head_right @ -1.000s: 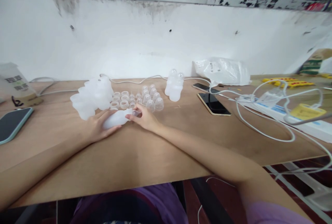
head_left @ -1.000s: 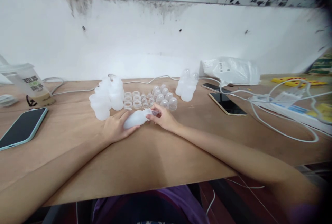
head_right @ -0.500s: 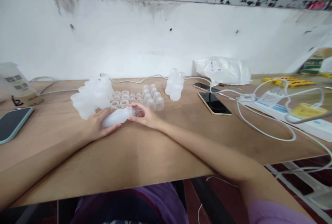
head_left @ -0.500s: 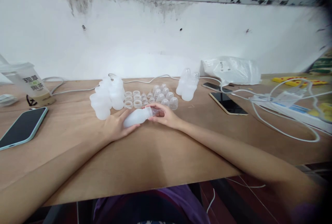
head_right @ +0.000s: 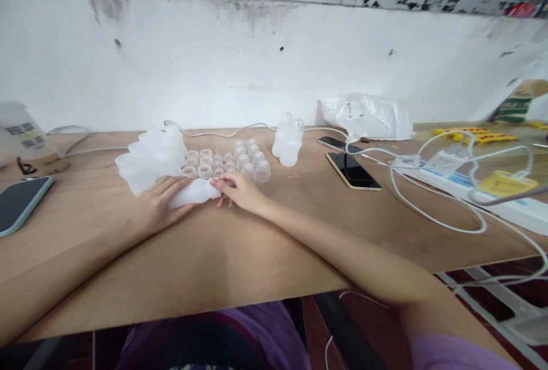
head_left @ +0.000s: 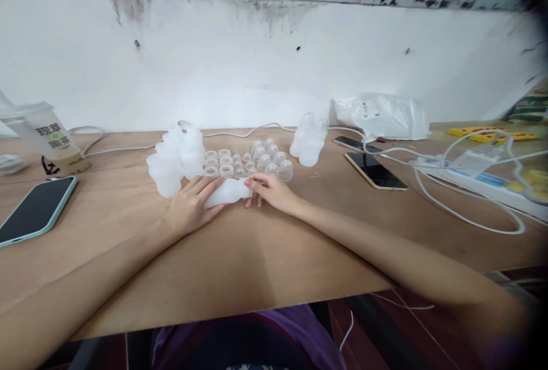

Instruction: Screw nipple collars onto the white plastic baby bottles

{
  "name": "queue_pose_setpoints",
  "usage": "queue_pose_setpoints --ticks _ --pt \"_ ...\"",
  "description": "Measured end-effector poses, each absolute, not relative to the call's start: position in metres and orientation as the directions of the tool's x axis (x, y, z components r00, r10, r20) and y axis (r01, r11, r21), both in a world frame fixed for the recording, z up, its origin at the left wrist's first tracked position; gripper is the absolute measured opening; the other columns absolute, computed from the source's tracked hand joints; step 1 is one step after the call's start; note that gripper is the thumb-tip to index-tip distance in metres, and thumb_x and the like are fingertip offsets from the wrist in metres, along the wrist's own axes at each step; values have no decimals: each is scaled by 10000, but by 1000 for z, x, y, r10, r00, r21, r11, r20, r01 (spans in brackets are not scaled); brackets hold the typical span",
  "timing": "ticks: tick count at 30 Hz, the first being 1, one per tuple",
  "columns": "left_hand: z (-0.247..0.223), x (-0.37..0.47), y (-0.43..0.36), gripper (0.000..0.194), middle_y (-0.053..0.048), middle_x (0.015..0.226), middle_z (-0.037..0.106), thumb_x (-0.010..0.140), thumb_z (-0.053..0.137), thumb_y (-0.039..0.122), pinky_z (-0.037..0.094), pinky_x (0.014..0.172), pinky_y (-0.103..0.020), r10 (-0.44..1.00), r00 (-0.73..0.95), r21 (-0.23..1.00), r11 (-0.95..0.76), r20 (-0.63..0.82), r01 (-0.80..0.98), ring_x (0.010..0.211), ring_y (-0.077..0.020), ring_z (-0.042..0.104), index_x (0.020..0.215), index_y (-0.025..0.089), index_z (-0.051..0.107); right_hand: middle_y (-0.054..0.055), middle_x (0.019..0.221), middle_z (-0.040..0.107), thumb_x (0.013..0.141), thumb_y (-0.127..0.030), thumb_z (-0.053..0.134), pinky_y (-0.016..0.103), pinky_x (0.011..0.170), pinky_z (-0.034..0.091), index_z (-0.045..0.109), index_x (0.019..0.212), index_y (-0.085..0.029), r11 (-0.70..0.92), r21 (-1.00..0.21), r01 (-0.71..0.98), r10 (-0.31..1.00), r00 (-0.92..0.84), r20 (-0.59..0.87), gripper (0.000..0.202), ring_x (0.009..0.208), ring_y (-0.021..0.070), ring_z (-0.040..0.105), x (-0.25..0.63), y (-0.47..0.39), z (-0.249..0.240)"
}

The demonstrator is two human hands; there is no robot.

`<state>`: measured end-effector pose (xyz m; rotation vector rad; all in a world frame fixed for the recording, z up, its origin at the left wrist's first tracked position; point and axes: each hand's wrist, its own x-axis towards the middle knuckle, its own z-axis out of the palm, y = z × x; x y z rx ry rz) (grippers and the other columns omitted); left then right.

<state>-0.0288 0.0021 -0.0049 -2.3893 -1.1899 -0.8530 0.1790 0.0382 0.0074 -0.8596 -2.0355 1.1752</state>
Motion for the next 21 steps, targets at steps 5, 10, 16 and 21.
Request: queue_pose_setpoints --ticks 5,10,16,21 --pt "-3 -30 5 433 -66 1027 573 760 463 432 446 774 -321 675 438 86 -594 593 800 929 -206 532 1125 199 446 77 1109 441 728 -335 545 218 527 469 387 1080 -220 573 -786 232 745 -547 382 403 673 81 535 181 37 2" --pt "-5 -31 5 430 -73 1032 568 761 475 412 441 781 -318 633 462 43 -616 622 786 932 -206 523 1126 188 446 24 843 535 741 -356 525 182 425 405 435 970 -195 526 -828 192 741 -581 336 295 519 55 490 180 38 -1" --pt "-7 -30 5 417 -69 1017 575 761 473 406 441 774 -315 634 460 39 -611 622 790 930 -204 524 1117 189 457 -13 659 525 799 -418 412 184 409 370 411 918 -182 478 -831 283 787 -558 263 265 441 54 444 178 33 0" --pt "-4 -30 5 440 -55 1026 570 749 477 440 449 778 -307 695 416 129 -588 587 799 929 -196 537 1119 205 450 56 999 484 735 -341 535 191 483 415 368 1033 -218 616 -759 210 711 -565 420 363 567 52 483 179 33 0"
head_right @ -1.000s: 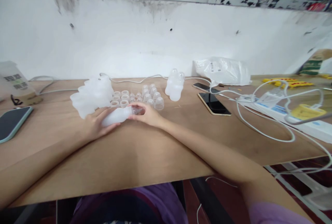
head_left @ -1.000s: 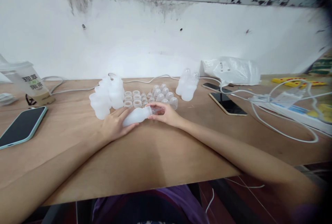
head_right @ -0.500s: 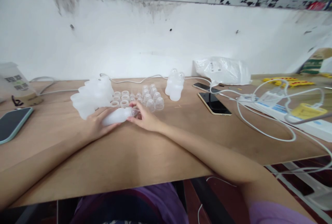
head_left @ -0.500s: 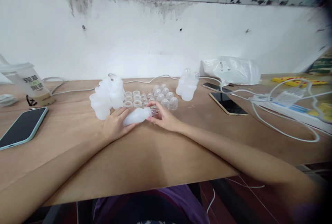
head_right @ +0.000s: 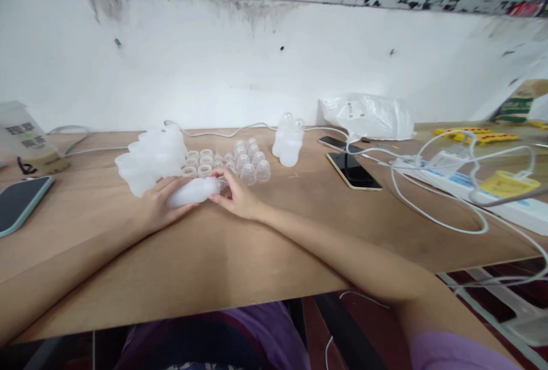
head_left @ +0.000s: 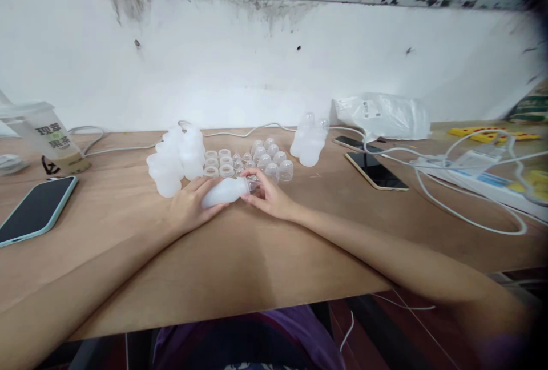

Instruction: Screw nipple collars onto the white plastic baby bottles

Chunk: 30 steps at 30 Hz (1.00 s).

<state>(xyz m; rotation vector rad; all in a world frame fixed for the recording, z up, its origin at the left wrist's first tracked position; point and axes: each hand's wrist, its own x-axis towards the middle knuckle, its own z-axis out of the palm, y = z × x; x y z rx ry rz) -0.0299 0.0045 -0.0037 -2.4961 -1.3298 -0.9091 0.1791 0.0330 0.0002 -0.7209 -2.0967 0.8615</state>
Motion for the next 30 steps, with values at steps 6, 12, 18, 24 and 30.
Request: queue_pose_setpoints --ticks 6,12,18,24,30 --pt "-8 -30 5 413 -67 1035 573 764 471 402 435 793 -321 602 472 15 -627 644 779 939 -207 520 1121 196 460 -60 556 484 808 -454 374 179 372 316 373 899 -199 449 -853 266 795 -555 246 271 343 41 392 177 35 -5" --pt "-3 -29 3 495 -62 1031 574 733 478 479 459 759 -318 751 414 185 -568 515 802 908 -206 553 1137 196 440 44 937 538 720 -393 546 242 548 415 398 1049 -219 708 -616 346 671 -603 432 401 593 92 495 182 36 0" --pt "-7 -32 2 457 -85 1031 570 748 489 424 451 763 -316 623 488 38 -639 611 768 889 -201 544 1125 170 451 2 755 545 721 -393 545 215 498 381 455 916 -200 686 -644 338 692 -578 432 289 548 87 467 181 32 2" --pt "-8 -31 3 416 -82 994 588 768 480 370 451 742 -316 528 514 -99 -626 677 774 885 -207 536 1129 165 449 -68 493 426 771 -487 413 176 364 296 406 833 -192 404 -865 298 850 -470 236 302 368 56 392 171 22 -1" --pt "1 -32 5 461 -65 1004 590 727 504 454 453 757 -292 653 475 119 -652 590 749 895 -191 560 1088 171 458 29 810 568 735 -418 512 219 508 408 428 958 -192 731 -601 323 650 -597 469 328 599 101 522 183 31 6"
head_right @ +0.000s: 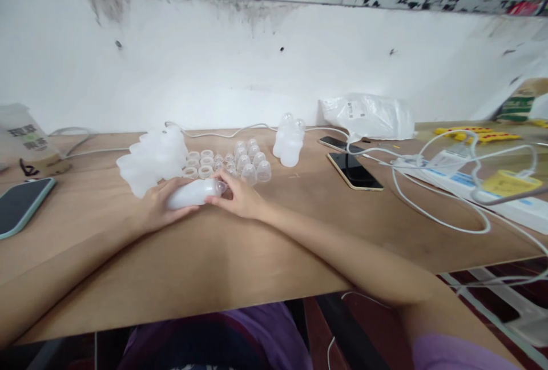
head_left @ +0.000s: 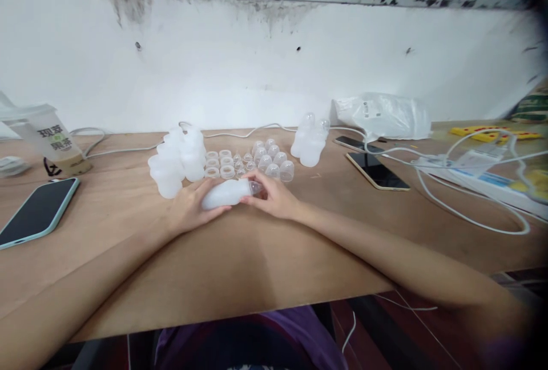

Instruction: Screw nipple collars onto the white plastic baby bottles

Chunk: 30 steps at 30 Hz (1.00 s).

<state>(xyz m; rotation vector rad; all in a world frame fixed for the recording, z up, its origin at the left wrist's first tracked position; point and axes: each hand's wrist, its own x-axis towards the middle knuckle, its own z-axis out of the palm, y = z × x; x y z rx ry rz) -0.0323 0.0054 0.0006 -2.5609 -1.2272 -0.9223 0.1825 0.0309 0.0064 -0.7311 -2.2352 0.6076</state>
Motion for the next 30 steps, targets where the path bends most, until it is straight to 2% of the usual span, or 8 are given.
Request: queue_pose_setpoints --ticks 3,5,8,14,19,23,26,30 --pt "-2 -36 5 504 -56 951 613 713 494 499 471 668 -285 709 525 142 -648 470 749 789 -190 598 1106 189 449 61 924 554 707 -394 556 241 582 417 448 971 -178 868 -393 304 487 -678 551 358 708 125 516 189 34 9" --pt "-5 -37 5 512 -61 894 625 718 475 512 471 593 -281 714 542 92 -638 443 764 696 -188 608 1115 189 450 47 858 550 713 -384 551 230 560 404 452 950 -167 870 -389 302 481 -687 544 336 655 109 491 189 32 8" --pt "-9 -36 3 490 -83 906 619 737 452 500 465 546 -274 662 560 -19 -638 498 770 652 -184 607 1104 175 457 10 747 522 704 -363 562 203 494 366 447 899 -163 809 -499 312 567 -638 521 302 563 81 439 185 25 9" --pt "-7 -31 1 432 -110 981 597 770 437 436 479 618 -280 544 576 -181 -612 610 770 777 -201 605 1082 138 448 -49 582 429 703 -353 561 185 437 288 426 784 -173 604 -743 290 767 -466 441 239 470 54 358 175 15 14" --pt "-6 -27 0 411 -109 945 609 777 430 420 476 626 -295 521 585 -250 -576 622 778 778 -210 603 1060 123 460 -67 519 413 706 -448 521 168 361 241 379 756 -194 303 -921 244 902 -386 194 295 383 40 318 168 14 15" --pt "-4 -25 1 410 -106 949 609 785 400 434 469 625 -293 574 565 -222 -558 592 799 787 -207 600 1050 130 475 -69 486 393 725 -493 467 163 330 214 365 737 -196 131 -966 224 916 -399 32 315 361 41 295 168 13 15" --pt "3 -27 2 444 -88 966 606 773 395 479 459 591 -276 661 545 -121 -574 516 810 794 -202 599 1070 155 464 -49 544 448 733 -466 474 179 392 295 400 781 -191 322 -905 278 886 -424 185 288 424 56 372 172 13 15" --pt "10 -32 1 531 -54 911 625 731 407 560 438 550 -263 750 526 12 -578 401 816 732 -193 605 1114 194 432 -13 721 520 695 -376 564 204 514 363 451 861 -185 638 -696 329 732 -541 415 277 555 73 440 177 16 12"
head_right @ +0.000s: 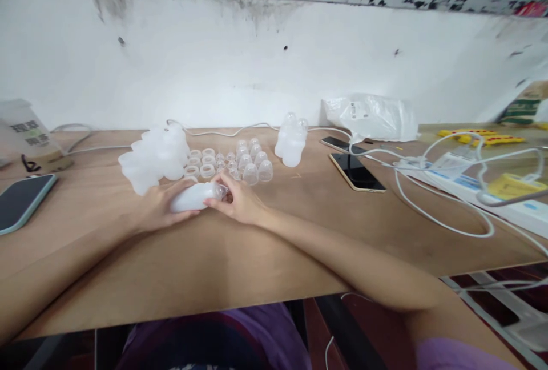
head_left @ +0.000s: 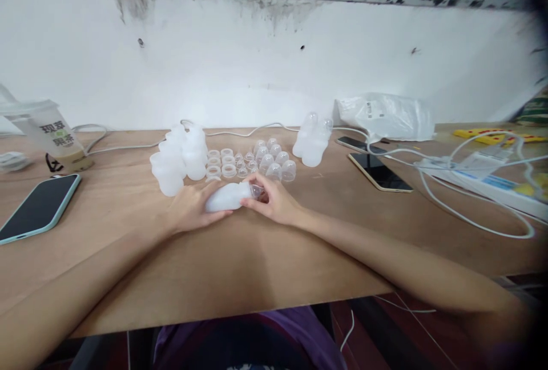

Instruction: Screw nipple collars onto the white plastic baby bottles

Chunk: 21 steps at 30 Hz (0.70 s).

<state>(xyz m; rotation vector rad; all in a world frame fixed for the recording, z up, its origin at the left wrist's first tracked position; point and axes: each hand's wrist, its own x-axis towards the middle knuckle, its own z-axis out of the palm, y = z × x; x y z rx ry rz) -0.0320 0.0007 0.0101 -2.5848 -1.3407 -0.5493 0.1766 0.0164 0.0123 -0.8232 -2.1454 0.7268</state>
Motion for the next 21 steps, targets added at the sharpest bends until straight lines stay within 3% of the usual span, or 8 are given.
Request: queue_pose_setpoints --ticks 5,10,14,21 --pt "7 -29 -1 503 -86 905 617 764 364 542 430 517 -264 734 534 -48 -570 420 820 722 -202 602 1073 159 463 -18 705 511 705 -353 562 192 479 342 436 888 -176 664 -689 290 695 -580 425 284 524 67 422 179 24 8" --pt "-1 -28 1 457 -105 983 593 788 367 487 464 587 -277 674 550 -113 -577 494 809 801 -204 595 1083 147 446 -36 659 482 701 -346 569 182 439 287 428 868 -179 618 -737 272 729 -547 410 276 479 54 367 178 24 7" --pt "-5 -30 3 447 -107 995 590 787 378 470 466 592 -281 647 562 -171 -565 515 807 812 -210 592 1089 146 438 -22 701 495 708 -357 558 183 463 312 427 847 -181 595 -760 263 748 -528 403 260 515 62 389 176 22 7" --pt "-3 -26 -1 464 -95 1011 581 776 373 501 457 562 -262 716 526 -86 -553 459 828 829 -206 586 1088 162 430 -6 739 533 749 -428 488 212 514 365 429 941 -192 690 -633 350 689 -586 427 310 527 82 439 183 26 2"
